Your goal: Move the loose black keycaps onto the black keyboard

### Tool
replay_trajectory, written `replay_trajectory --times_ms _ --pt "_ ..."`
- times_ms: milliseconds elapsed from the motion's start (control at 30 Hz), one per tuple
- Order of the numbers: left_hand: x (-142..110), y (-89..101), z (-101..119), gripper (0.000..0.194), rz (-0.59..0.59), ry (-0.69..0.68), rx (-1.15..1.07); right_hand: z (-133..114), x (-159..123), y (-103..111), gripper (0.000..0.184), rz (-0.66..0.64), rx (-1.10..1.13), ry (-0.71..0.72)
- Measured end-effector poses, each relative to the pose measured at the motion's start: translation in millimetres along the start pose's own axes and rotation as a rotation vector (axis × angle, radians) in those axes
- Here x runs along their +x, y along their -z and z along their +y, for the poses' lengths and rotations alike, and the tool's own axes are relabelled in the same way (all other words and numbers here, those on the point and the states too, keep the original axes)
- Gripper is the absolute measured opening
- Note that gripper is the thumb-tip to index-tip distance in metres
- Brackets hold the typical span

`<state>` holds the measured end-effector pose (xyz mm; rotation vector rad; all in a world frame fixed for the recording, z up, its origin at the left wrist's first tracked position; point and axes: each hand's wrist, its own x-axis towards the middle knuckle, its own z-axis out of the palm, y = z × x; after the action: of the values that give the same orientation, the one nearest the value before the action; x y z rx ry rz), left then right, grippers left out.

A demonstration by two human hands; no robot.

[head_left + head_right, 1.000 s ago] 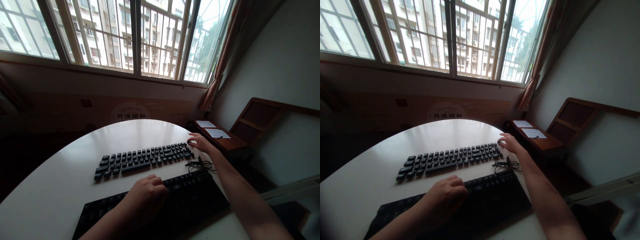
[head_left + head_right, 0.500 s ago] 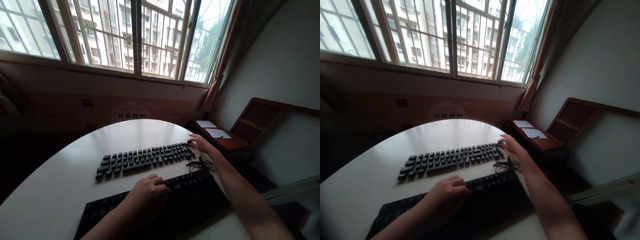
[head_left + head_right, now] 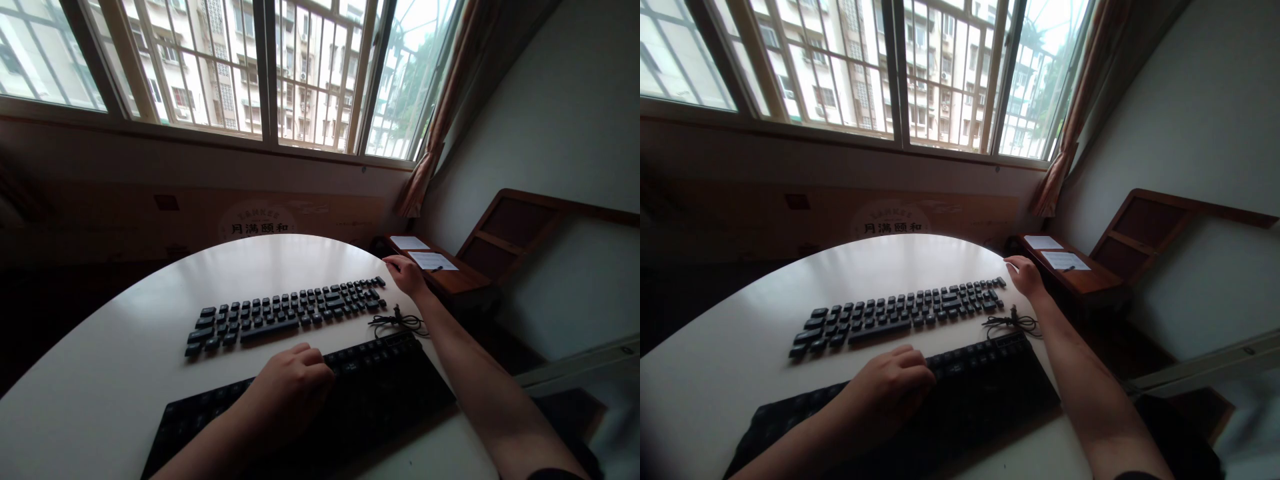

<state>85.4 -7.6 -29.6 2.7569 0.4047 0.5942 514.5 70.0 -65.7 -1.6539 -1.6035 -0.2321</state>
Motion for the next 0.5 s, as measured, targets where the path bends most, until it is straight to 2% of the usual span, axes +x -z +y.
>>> replay_trajectory --times_ms 100,233,500 --pt "1 0.3 -1 0.018 -0.01 -0.001 -0.007 11 -5 1 0.025 0.023 -0.018 -0.143" --pt "2 0.3 -3 0.02 -0.005 -0.011 -0.005 26 -11 -2 0.026 -0.012 -0.024 -0.283" --pt "4 1.2 0 0.024 0.018 -0.038 0.013 38 -13 -12 0.031 -0.067 0.035 -0.385"
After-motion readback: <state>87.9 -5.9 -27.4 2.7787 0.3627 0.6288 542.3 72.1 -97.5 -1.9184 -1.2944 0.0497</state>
